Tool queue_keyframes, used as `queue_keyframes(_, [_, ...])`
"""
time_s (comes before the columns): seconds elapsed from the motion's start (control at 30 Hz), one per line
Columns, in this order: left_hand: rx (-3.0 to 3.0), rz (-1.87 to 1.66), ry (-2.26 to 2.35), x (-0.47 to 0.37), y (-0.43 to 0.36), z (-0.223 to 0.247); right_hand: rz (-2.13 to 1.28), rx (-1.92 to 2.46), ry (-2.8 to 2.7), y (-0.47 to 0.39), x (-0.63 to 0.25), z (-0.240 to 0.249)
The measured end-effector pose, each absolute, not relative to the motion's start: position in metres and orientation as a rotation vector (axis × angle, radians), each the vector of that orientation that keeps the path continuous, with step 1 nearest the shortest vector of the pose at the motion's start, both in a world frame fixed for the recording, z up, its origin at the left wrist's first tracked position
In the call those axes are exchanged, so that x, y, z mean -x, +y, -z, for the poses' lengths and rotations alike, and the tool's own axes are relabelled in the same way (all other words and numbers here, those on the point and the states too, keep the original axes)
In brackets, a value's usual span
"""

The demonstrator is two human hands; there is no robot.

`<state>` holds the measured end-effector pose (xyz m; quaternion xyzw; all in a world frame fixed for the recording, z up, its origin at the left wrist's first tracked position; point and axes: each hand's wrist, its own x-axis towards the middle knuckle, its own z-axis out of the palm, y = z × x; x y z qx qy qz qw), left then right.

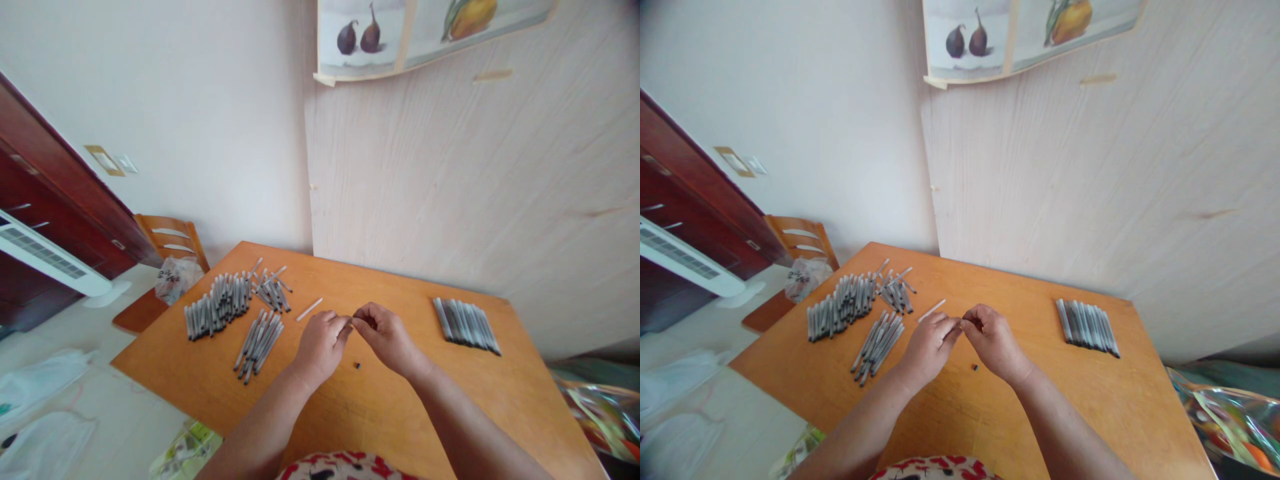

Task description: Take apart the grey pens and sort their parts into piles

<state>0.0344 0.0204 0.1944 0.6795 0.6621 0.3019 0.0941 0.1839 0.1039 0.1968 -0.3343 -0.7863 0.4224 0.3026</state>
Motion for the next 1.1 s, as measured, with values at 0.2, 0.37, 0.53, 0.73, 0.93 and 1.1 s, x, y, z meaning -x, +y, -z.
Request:
queue_keyframes(0.2, [-1.872, -1.035, 1.900, -0.034, 0.023, -0.192, -1.183, 0.906, -2.007, 0.104, -0.180, -0.191])
queue_keyframes(0.37, [-1.290, -1.352, 1.700, -0.030, 0.028, -0.195, -1.198, 0.964, -1.863, 0.100, -0.177, -0.182])
queue_keyframes(0.53, [-0.901, -1.499, 1.512, -0.030, 0.030, -0.202, -1.297, 0.833, -1.979, 0.085, -0.169, -0.176])
queue_keyframes(0.73, [-0.898, -1.585, 1.488, -0.025, 0.030, -0.202, -1.292, 0.873, -1.960, 0.077, -0.163, -0.173])
queue_keyframes(0.93, [-1.104, -1.640, 1.589, -0.013, 0.029, -0.202, -1.200, 0.927, -2.000, 0.076, -0.163, -0.180])
queue_keyframes(1.1, [-1.170, -1.646, 1.580, -0.010, 0.029, -0.202, -1.146, 0.910, -2.046, 0.074, -0.162, -0.186])
